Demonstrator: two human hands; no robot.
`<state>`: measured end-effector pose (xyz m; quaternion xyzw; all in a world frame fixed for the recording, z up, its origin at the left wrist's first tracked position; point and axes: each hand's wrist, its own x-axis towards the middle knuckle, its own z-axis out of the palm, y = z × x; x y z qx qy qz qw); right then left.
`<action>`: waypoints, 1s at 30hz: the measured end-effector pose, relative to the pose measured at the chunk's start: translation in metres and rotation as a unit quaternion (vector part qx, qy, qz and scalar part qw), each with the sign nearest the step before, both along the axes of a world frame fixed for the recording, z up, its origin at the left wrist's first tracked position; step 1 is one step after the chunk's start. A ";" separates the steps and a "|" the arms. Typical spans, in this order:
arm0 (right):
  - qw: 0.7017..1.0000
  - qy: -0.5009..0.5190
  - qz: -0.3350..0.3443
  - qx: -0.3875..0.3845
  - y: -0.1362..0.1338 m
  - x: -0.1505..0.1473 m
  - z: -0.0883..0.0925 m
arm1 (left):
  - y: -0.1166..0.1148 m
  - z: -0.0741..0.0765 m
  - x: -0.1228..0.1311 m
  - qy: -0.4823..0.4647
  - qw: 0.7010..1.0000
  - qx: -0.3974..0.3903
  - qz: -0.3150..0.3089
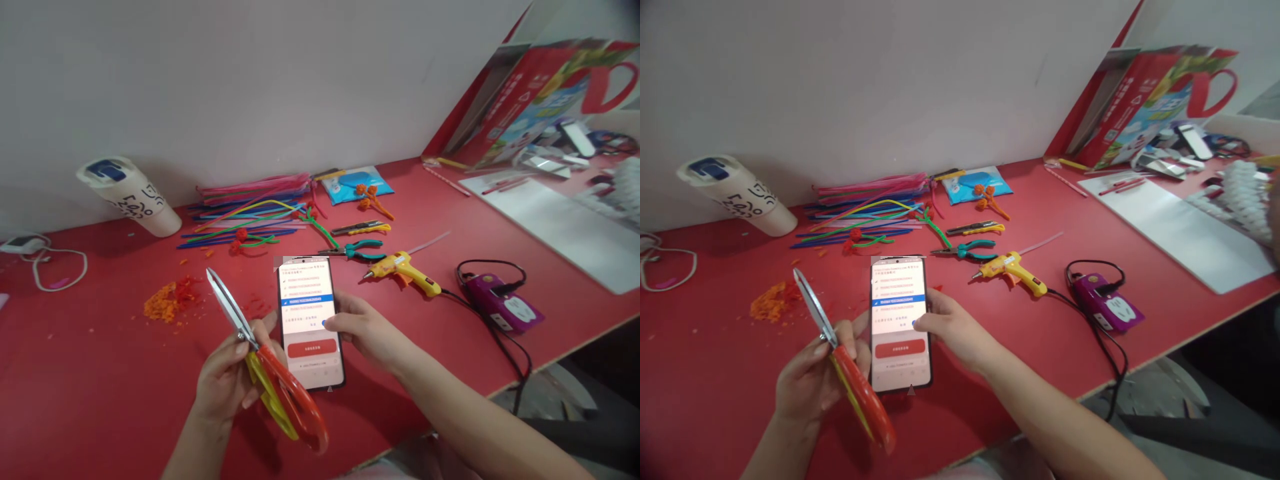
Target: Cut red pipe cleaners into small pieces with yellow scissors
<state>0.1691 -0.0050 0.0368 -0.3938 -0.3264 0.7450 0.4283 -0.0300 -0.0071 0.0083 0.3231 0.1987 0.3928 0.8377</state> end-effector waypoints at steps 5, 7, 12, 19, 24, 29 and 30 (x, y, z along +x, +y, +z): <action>1.000 0.014 0.002 -0.006 0.000 0.000 0.002 | 0.000 0.000 0.000 0.000 1.000 -0.002 0.004; 1.000 0.024 0.005 -0.007 0.000 0.001 0.001 | -0.001 0.000 0.000 -0.002 1.000 -0.001 0.006; 1.000 0.010 -0.005 -0.018 0.000 0.001 0.000 | -0.001 0.000 0.001 -0.020 1.000 0.000 0.000; 1.000 0.018 -0.006 -0.014 0.000 0.001 0.001 | -0.001 0.000 0.000 -0.022 1.000 -0.006 0.001; 1.000 0.021 -0.006 -0.009 0.000 0.002 -0.002 | -0.001 0.000 0.000 -0.029 1.000 -0.010 0.006; 0.999 0.016 -0.026 -0.022 -0.001 0.001 -0.008 | 0.000 0.001 0.001 -0.036 0.999 -0.019 0.021; 0.999 0.013 -0.033 -0.024 -0.001 0.000 -0.009 | 0.000 0.001 0.001 -0.034 0.999 -0.019 0.025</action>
